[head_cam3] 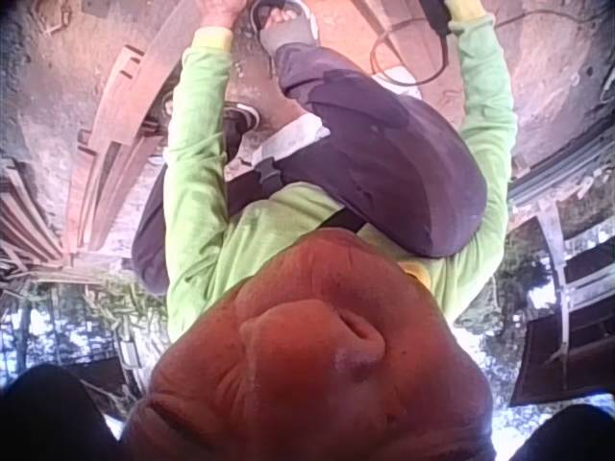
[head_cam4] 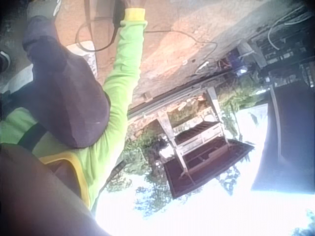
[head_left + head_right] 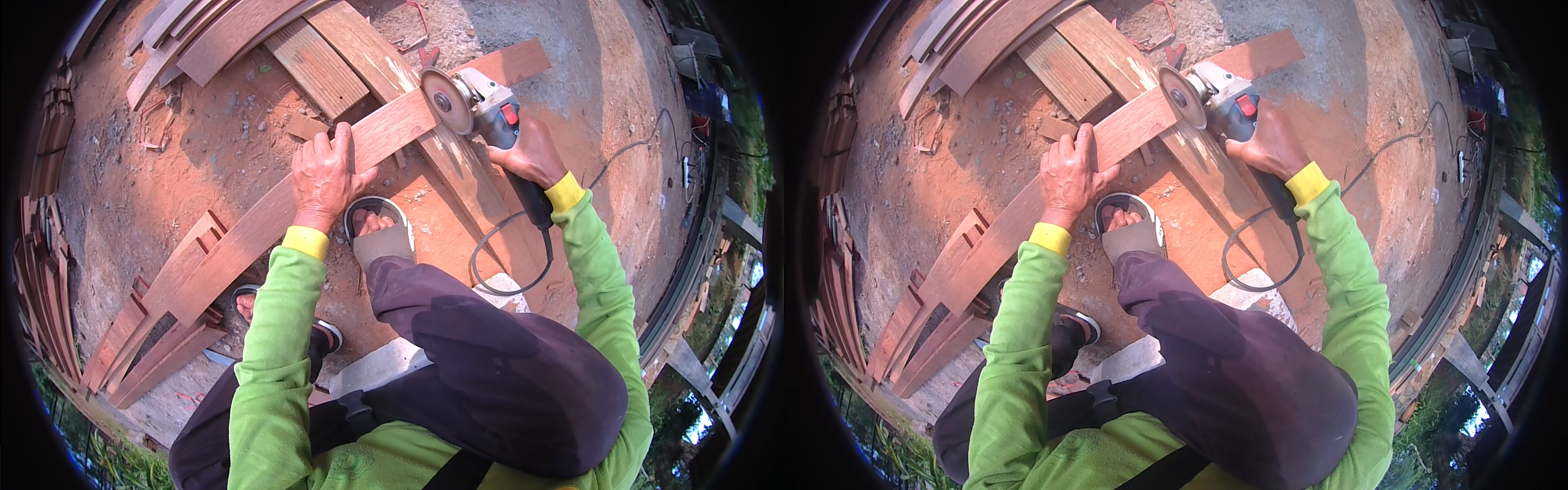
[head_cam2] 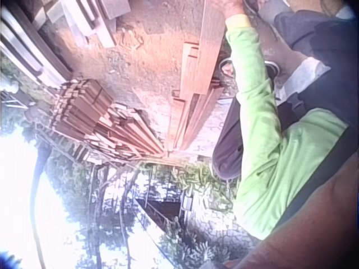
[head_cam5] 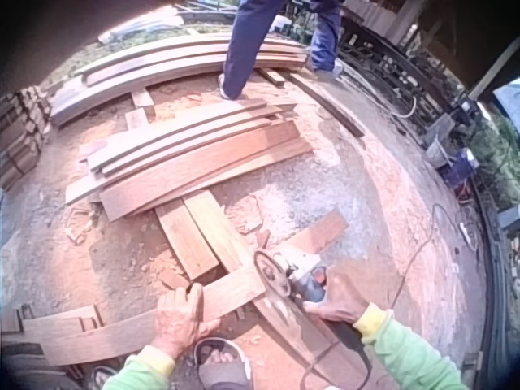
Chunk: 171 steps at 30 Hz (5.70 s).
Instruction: The person selects a wooden plank from a pile and uses an angle grinder to cut it into smaller pieces. The person repeatedly positions the plank and cuts it, creating several smaller segments.
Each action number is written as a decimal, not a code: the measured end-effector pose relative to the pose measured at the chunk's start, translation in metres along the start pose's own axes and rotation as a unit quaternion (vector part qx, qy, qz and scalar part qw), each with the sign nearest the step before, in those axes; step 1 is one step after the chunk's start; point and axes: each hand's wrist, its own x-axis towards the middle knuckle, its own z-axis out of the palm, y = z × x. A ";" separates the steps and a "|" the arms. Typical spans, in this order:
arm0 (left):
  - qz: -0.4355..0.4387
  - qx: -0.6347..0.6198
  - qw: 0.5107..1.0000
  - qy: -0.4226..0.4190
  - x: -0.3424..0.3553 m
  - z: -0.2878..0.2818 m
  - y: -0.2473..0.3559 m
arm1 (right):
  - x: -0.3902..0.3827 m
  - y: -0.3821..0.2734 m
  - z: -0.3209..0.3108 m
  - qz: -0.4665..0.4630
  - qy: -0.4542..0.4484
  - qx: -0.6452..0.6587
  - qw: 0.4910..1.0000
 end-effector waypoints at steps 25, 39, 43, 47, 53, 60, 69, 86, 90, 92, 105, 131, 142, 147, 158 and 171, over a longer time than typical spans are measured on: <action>0.000 0.005 1.000 0.007 -0.001 0.001 -0.001 | 0.017 -0.005 0.000 0.000 -0.004 -0.023 1.000; 0.013 -0.002 0.999 -0.039 0.003 -0.001 -0.002 | 0.008 0.002 -0.018 0.014 0.137 0.063 0.989; -0.014 -0.085 0.992 -0.094 0.008 -0.007 -0.005 | -0.007 0.020 -0.015 0.047 0.145 0.059 0.987; -0.042 -0.134 0.982 -0.126 0.007 -0.019 -0.011 | -0.020 0.038 -0.008 0.059 0.170 0.087 0.980; -0.018 0.020 0.996 -0.082 -0.039 -0.030 -0.051 | -0.033 0.023 -0.009 0.092 0.193 0.153 0.965; -0.031 0.022 0.999 -0.029 -0.098 -0.034 -0.110 | -0.043 0.039 -0.014 0.101 0.264 0.213 0.935; -0.053 0.078 0.992 0.082 0.044 -0.120 -0.102 | -0.049 0.052 -0.029 0.137 0.278 0.251 0.917; -0.014 0.052 0.978 0.203 0.084 -0.063 -0.114 | -0.054 0.053 -0.032 0.131 0.313 0.235 0.911; 0.054 -0.042 0.982 0.177 0.070 -0.040 -0.062 | -0.058 0.059 -0.031 0.148 0.329 0.201 0.911; 0.074 -0.083 0.984 0.138 0.073 -0.031 -0.028 | -0.064 0.054 -0.033 0.168 0.315 0.225 0.907; 0.121 -0.059 0.991 -0.013 0.122 0.025 0.107 | -0.071 0.033 -0.031 0.179 0.301 0.363 0.863; -0.145 0.035 0.983 -0.108 -0.130 -0.249 -0.191 | -0.050 0.029 0.011 0.155 0.183 0.468 0.850; -0.655 -0.010 0.747 0.113 -0.449 -0.199 -0.150 | -0.031 0.014 0.015 0.092 0.175 0.420 0.886; -0.768 0.021 0.627 0.125 -0.544 -0.137 -0.088 | -0.031 0.003 0.001 0.118 0.201 0.400 0.886; -0.878 -0.031 0.476 0.039 -0.710 -0.082 0.044 | -0.034 -0.026 -0.002 0.138 0.201 0.368 0.897; -0.439 0.110 0.891 0.045 -0.469 -0.136 -0.190 | -0.032 -0.013 0.009 0.118 0.187 0.380 0.898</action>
